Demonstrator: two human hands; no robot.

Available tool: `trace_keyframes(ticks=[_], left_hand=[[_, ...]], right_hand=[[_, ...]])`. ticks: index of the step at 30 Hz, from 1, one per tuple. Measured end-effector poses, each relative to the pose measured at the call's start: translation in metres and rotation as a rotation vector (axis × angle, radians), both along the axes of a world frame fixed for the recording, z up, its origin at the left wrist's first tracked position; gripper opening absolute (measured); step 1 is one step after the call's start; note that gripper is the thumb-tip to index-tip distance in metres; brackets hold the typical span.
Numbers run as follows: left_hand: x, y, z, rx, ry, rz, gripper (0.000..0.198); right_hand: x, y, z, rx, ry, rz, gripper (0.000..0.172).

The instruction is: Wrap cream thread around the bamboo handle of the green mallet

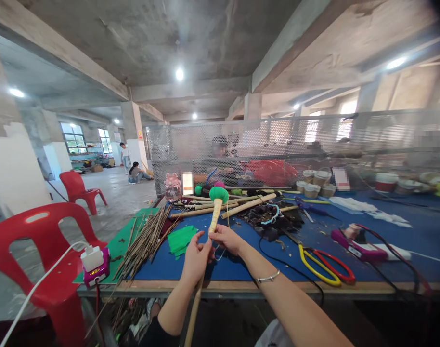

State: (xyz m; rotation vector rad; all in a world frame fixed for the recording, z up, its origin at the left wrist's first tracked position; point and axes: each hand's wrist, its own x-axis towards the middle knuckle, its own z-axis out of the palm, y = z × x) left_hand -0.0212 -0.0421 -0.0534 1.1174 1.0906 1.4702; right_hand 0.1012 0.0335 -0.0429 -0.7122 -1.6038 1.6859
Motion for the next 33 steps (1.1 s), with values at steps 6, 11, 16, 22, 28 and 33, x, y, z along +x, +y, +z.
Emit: trace_keyframes(ticks=[6,11,16,22,28,33], left_hand=[[-0.0016,0.0003,-0.0031,0.069,-0.059,0.06,0.077],[-0.0027,-0.0026,0.0002,-0.019,-0.079,-0.055,0.073],[-0.0004,0.0037,-0.0062,0.086,0.007,0.093,0.074],[-0.002,-0.0021,0.001,0.009,-0.123,-0.015,0.084],[-0.0011,0.0014,-0.0036,0.048,-0.028,0.038,0.072],[-0.0031,0.0032,-0.005,0.069,-0.072,0.056,0.081]], right_hand=[[0.0003,0.0006,-0.0019,-0.031,0.063,0.055,0.039],[0.001,0.0,-0.002,-0.054,0.068,0.064,0.037],[-0.0009,0.0017,-0.0023,-0.011,0.022,-0.005,0.039],[0.0005,-0.0032,0.0023,-0.089,0.098,0.096,0.042],[-0.0027,-0.0009,0.0007,0.004,0.009,-0.006,0.04],[-0.0034,-0.0008,0.0002,-0.005,0.054,-0.001,0.041]])
